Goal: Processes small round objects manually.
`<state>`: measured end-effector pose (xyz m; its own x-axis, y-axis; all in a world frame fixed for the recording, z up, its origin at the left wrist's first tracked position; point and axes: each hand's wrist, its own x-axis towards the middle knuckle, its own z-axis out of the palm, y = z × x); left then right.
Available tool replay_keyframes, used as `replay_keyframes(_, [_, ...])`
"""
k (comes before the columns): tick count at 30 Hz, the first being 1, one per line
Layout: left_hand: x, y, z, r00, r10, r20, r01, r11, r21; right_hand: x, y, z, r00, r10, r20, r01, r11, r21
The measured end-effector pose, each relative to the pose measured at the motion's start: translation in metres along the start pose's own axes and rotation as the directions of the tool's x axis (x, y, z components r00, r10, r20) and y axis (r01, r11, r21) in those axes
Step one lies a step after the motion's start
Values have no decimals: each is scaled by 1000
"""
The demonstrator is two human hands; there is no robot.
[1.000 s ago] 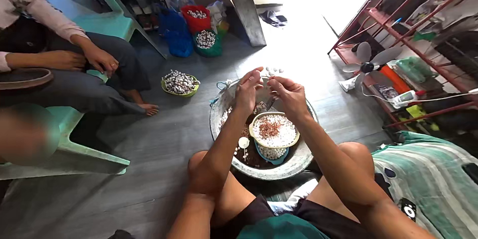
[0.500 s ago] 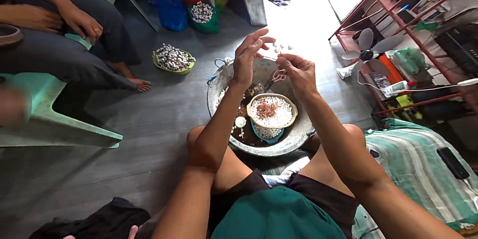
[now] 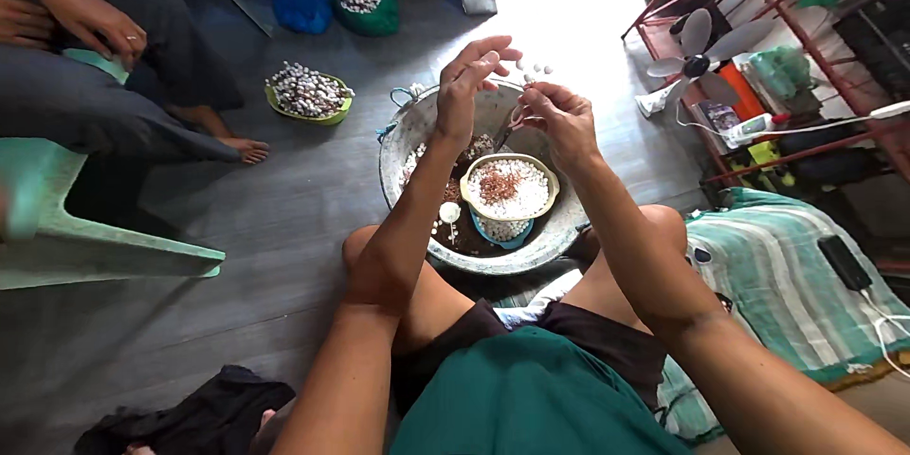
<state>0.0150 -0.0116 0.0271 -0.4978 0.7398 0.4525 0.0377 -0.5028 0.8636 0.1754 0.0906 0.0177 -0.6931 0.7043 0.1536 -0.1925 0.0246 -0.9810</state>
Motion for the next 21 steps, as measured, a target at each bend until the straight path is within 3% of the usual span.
replay_keyframes(9, [-4, -1, 12, 988, -138, -70, 139, 990, 4, -17, 15, -43, 999, 22, -40, -23, 999, -43])
replay_keyframes(14, [-7, -23, 21, 950, -274, -153, 277, 961, 3, -1, 19, -50, 949, 306, 78, -315, 901, 297])
replay_keyframes(17, [-8, -34, 24, 947, -293, -130, 300, 953, 38, 12, 38, -50, 925, 340, 169, -379, 832, 404])
replay_keyframes(21, [-8, -46, 23, 981, -168, -101, 185, 965, 188, 27, 63, -48, 917, 323, 234, -398, 778, 485])
